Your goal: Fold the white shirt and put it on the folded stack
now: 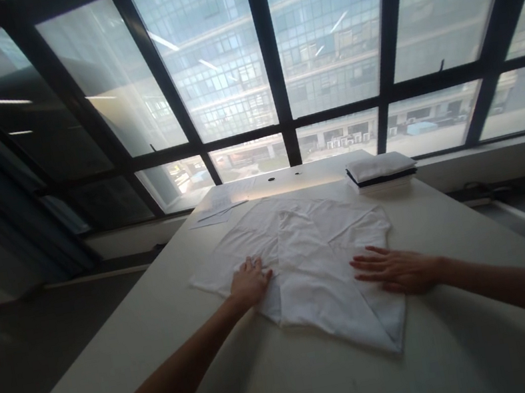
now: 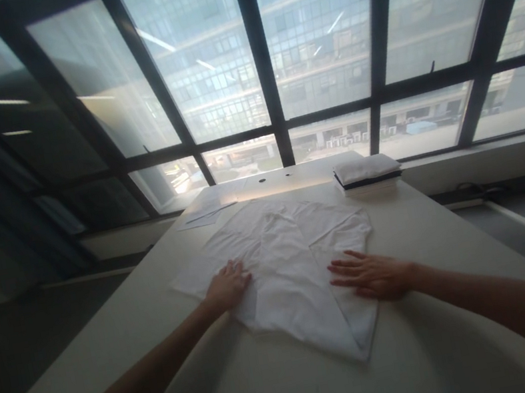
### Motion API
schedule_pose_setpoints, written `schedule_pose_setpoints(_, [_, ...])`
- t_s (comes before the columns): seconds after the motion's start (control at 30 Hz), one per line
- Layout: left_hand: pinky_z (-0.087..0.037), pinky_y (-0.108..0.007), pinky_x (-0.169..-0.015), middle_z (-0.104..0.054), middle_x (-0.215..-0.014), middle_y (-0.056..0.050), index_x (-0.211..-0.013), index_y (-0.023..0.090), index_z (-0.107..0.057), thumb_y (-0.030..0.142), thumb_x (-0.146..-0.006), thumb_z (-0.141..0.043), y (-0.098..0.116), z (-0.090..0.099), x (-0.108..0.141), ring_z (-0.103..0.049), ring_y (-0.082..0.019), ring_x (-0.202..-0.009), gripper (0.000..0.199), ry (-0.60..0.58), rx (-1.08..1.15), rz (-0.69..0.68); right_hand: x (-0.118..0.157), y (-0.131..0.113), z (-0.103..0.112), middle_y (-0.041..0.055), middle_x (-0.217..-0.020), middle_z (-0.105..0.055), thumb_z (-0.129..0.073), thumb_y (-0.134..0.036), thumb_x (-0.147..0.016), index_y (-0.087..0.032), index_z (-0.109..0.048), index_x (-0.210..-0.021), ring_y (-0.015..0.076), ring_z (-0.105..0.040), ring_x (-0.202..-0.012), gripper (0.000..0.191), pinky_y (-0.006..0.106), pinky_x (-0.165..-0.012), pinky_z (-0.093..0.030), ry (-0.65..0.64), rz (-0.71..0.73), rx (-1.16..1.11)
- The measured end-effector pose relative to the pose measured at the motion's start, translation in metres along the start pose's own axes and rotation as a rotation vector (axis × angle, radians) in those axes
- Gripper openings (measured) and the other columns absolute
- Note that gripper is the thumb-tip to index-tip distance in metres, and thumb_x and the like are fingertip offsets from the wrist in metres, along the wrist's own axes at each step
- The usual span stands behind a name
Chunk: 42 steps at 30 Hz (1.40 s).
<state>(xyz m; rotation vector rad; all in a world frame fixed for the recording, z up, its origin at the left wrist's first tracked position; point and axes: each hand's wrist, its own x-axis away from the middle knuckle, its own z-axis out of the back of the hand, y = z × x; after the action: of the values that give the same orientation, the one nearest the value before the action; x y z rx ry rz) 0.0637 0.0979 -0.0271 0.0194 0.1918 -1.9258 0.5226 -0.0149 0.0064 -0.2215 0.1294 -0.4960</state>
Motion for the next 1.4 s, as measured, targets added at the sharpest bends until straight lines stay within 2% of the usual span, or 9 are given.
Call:
schedule_pose_setpoints(0.1, [-0.047, -0.055, -0.101, -0.056, -0.144, -0.022, -0.145, 0.022, -0.055, 0.06, -0.1, -0.041, -0.001, 0.01, 0.018, -0.057, -0.04, -0.129, 0.061, -0.015, -0.018, 0.006, 0.022, 0.017, 0.0, 0.0026, -0.164, -0.035, -0.042, -0.034, -0.105, -0.036, -0.025, -0.16, 0.0209, -0.026, -0.152, 0.058, 0.052, -0.126, -0.014, 0.048, -0.079, 0.094])
schedule_pose_setpoints(0.2, [-0.04, -0.053, -0.112, -0.052, -0.149, -0.02, -0.148, 0.019, -0.052, 0.057, -0.102, -0.039, -0.017, 0.022, 0.016, -0.049, -0.036, -0.139, 0.061, 0.065, 0.049, -0.153, 0.017, 0.015, -0.014, 0.0072, -0.163, -0.036, -0.039, -0.033, -0.105, -0.028, -0.032, -0.16, 0.0237, -0.026, -0.153, 0.056, 0.052, -0.124, -0.021, 0.217, -0.311, 0.189])
schedule_pose_setpoints(0.33, [-0.029, -0.047, -0.122, -0.035, -0.164, -0.009, -0.156, 0.024, -0.041, 0.052, -0.107, -0.029, -0.049, 0.026, -0.004, -0.03, -0.026, -0.152, 0.058, 0.026, 0.192, -0.481, -0.032, -0.019, -0.051, 0.0172, -0.162, -0.036, -0.027, -0.035, -0.106, -0.014, -0.041, -0.156, 0.0297, -0.027, -0.152, 0.056, 0.055, -0.121, -0.026, 0.396, -0.773, 0.228])
schedule_pose_setpoints(0.47, [-0.024, -0.047, -0.124, -0.028, -0.166, -0.005, -0.158, 0.029, -0.036, 0.051, -0.108, -0.028, -0.07, 0.012, -0.014, -0.025, -0.025, -0.154, 0.056, -0.056, 0.258, -0.528, -0.077, -0.05, -0.078, 0.023, -0.163, -0.029, -0.033, -0.046, -0.103, -0.005, -0.044, -0.153, 0.0361, -0.02, -0.153, 0.065, 0.055, -0.122, -0.023, 0.36, -0.977, 0.203])
schedule_pose_setpoints(0.63, [-0.018, -0.049, -0.125, -0.022, -0.167, -0.001, -0.16, 0.034, -0.03, 0.054, -0.107, -0.026, -0.066, -0.002, -0.007, -0.018, -0.024, -0.155, 0.056, -0.09, 0.27, -0.447, -0.071, -0.038, -0.088, 0.0235, -0.163, -0.029, -0.035, -0.05, -0.102, -0.003, -0.044, -0.152, 0.0329, -0.021, -0.154, 0.07, 0.049, -0.125, -0.018, 0.345, -0.952, 0.229])
schedule_pose_setpoints(0.87, [-0.02, -0.054, -0.124, -0.022, -0.168, -0.005, -0.16, 0.03, -0.033, 0.054, -0.107, -0.025, -0.012, -0.006, 0.013, -0.019, -0.029, -0.155, 0.058, -0.036, 0.255, -0.267, -0.024, 0.03, -0.063, 0.0196, -0.163, -0.03, -0.034, -0.051, -0.103, -0.008, -0.043, -0.153, 0.0296, -0.021, -0.154, 0.066, 0.051, -0.124, -0.024, 0.289, -0.708, 0.199])
schedule_pose_setpoints(1.0, [-0.019, -0.06, -0.122, -0.013, -0.17, -0.003, -0.16, 0.036, -0.029, 0.055, -0.106, -0.03, 0.003, 0.002, 0.027, -0.01, -0.034, -0.156, 0.057, -0.016, 0.251, -0.343, -0.01, 0.051, -0.055, 0.0197, -0.163, -0.029, -0.034, -0.05, -0.105, -0.01, -0.043, -0.154, 0.0305, -0.023, -0.153, 0.064, 0.053, -0.122, -0.028, 0.282, -0.617, 0.206])
schedule_pose_setpoints(1.2, [-0.015, -0.058, -0.124, -0.008, -0.171, 0.001, -0.161, 0.041, -0.022, 0.058, -0.105, -0.033, -0.009, 0.015, 0.045, -0.006, -0.033, -0.157, 0.059, -0.082, 0.246, -0.47, -0.008, 0.049, -0.054, 0.0174, -0.163, -0.032, -0.034, -0.044, -0.105, -0.015, -0.04, -0.156, 0.0297, -0.025, -0.153, 0.059, 0.056, -0.12, -0.03, 0.305, -0.58, 0.23])
schedule_pose_setpoints(1.4, [-0.017, -0.054, -0.125, -0.008, -0.171, -0.001, -0.161, 0.038, -0.022, 0.055, -0.106, -0.033, -0.029, 0.018, 0.058, -0.011, -0.03, -0.157, 0.059, -0.067, 0.234, -0.485, -0.017, 0.018, -0.039, 0.0161, -0.157, -0.044, -0.043, -0.025, -0.1, -0.016, -0.055, -0.145, 0.0294, -0.033, -0.15, 0.047, 0.057, -0.123, -0.025, 0.375, -0.516, 0.337])
